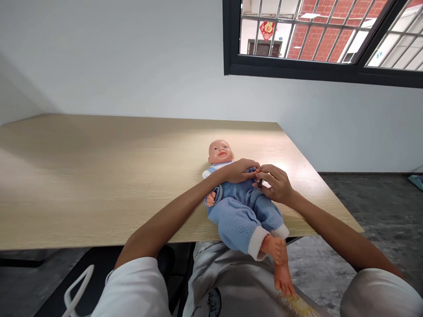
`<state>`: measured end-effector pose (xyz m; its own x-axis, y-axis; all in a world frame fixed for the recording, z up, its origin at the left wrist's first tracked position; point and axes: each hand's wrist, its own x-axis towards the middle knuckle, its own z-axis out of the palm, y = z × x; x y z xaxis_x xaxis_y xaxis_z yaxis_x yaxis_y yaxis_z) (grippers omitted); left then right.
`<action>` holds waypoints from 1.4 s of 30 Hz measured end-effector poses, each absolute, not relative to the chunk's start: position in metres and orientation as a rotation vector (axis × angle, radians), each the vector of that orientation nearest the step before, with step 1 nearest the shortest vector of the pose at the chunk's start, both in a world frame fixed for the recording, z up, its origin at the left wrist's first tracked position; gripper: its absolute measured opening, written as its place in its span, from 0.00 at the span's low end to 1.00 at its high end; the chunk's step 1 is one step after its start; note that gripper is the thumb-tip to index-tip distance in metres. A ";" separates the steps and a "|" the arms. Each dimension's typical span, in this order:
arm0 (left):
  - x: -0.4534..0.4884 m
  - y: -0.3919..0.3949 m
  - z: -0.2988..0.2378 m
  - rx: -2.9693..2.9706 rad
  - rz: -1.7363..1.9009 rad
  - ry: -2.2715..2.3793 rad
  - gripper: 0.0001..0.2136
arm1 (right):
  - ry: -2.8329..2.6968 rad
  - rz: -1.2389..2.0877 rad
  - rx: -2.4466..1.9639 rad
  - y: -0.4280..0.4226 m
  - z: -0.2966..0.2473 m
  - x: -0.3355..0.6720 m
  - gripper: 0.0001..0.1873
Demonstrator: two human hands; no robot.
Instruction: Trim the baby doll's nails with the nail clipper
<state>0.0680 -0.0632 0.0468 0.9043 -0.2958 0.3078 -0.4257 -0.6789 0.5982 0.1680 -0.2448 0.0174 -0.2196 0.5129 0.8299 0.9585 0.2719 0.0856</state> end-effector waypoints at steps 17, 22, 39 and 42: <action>0.066 -0.064 0.049 2.372 0.212 -0.492 0.20 | -1.765 -0.845 -1.290 -0.245 0.018 0.168 0.13; 0.068 -0.064 0.047 2.360 0.220 -0.503 0.19 | -1.783 -0.849 -1.305 -0.245 0.016 0.168 0.12; 0.068 -0.062 0.047 2.386 0.179 -0.482 0.15 | -1.794 -0.810 -1.325 -0.246 0.015 0.168 0.12; 0.068 -0.063 0.048 2.385 0.166 -0.488 0.14 | -1.751 -0.840 -1.319 -0.246 0.015 0.168 0.15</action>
